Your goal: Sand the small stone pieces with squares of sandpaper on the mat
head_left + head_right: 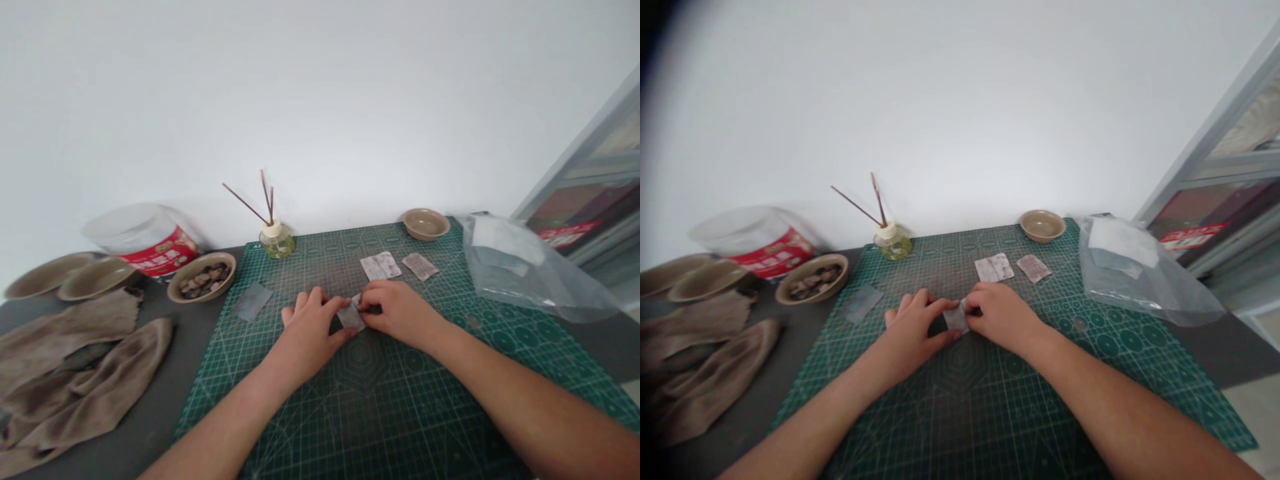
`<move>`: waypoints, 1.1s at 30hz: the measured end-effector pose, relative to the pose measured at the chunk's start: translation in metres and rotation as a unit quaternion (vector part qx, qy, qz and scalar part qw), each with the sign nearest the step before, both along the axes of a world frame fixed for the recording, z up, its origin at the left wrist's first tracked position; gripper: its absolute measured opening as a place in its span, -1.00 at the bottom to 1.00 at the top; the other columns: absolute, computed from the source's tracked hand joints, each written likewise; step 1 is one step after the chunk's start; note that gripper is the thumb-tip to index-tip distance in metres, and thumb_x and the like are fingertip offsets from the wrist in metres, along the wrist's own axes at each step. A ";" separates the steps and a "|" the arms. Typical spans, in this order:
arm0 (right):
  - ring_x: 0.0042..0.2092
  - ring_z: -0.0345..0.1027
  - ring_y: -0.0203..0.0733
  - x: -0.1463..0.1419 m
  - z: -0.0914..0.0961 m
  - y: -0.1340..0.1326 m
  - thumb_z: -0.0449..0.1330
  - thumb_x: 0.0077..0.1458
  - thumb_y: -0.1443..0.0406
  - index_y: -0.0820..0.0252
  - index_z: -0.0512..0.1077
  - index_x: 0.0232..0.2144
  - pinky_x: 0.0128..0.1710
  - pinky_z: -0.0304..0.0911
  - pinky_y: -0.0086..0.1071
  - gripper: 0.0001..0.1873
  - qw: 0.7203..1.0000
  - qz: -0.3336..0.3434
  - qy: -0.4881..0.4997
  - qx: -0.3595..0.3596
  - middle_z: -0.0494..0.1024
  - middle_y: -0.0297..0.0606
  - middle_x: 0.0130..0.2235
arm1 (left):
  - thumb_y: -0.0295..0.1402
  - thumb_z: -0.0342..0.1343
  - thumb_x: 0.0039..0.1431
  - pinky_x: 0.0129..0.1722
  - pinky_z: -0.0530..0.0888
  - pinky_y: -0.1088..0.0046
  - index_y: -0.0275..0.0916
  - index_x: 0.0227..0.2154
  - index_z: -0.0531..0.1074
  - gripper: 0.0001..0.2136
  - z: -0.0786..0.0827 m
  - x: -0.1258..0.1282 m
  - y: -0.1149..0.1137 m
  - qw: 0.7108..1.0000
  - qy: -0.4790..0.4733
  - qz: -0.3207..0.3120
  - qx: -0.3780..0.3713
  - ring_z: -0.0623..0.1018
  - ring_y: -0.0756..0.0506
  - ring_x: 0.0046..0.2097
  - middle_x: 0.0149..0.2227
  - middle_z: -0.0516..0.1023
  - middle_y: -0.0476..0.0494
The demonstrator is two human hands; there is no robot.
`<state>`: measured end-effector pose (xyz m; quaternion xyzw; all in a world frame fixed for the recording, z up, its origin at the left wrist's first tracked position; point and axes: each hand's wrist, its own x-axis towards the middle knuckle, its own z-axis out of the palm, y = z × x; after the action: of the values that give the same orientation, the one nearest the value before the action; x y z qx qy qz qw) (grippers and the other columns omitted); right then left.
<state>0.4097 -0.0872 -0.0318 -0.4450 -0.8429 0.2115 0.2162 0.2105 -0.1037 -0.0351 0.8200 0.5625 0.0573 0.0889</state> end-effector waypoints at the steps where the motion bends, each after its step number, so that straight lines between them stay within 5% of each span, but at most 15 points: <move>1: -0.28 0.38 -0.26 -0.001 0.000 0.001 0.27 0.03 0.40 0.20 0.54 -0.43 -0.24 0.18 -0.41 -0.95 1.000 0.001 0.000 0.005 0.53 -0.31 -0.31 | -0.02 0.12 0.15 -0.16 0.27 0.20 0.11 0.05 0.40 -0.60 0.000 0.000 0.000 1.000 0.002 0.002 0.000 0.34 -0.28 -0.01 -0.07 0.36 -0.16; 6: -0.32 0.37 -0.29 -0.003 0.000 0.000 0.32 -0.02 0.40 0.19 0.55 -0.44 -0.29 0.18 -0.43 -0.97 0.999 0.042 -0.007 -0.013 0.53 -0.33 -0.33 | -0.05 0.12 0.16 -0.14 0.26 0.18 0.10 0.05 0.40 -0.62 0.002 0.000 -0.001 1.000 0.000 0.007 -0.012 0.33 -0.28 -0.01 -0.08 0.36 -0.16; 33: -0.29 0.37 -0.28 -0.003 -0.002 0.006 0.26 -0.04 0.47 0.20 0.53 -0.44 -0.24 0.18 -0.42 -0.90 0.999 -0.001 0.036 -0.016 0.52 -0.33 -0.33 | -0.01 0.14 0.13 -0.15 0.27 0.17 0.09 0.05 0.40 -0.58 0.001 -0.002 -0.002 1.000 -0.011 0.009 -0.006 0.34 -0.30 -0.01 -0.08 0.37 -0.17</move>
<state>0.4064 -0.0815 -0.0343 -0.4418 -0.8305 0.2402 0.2395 0.2090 -0.1055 -0.0344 0.8135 0.5695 0.0634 0.0995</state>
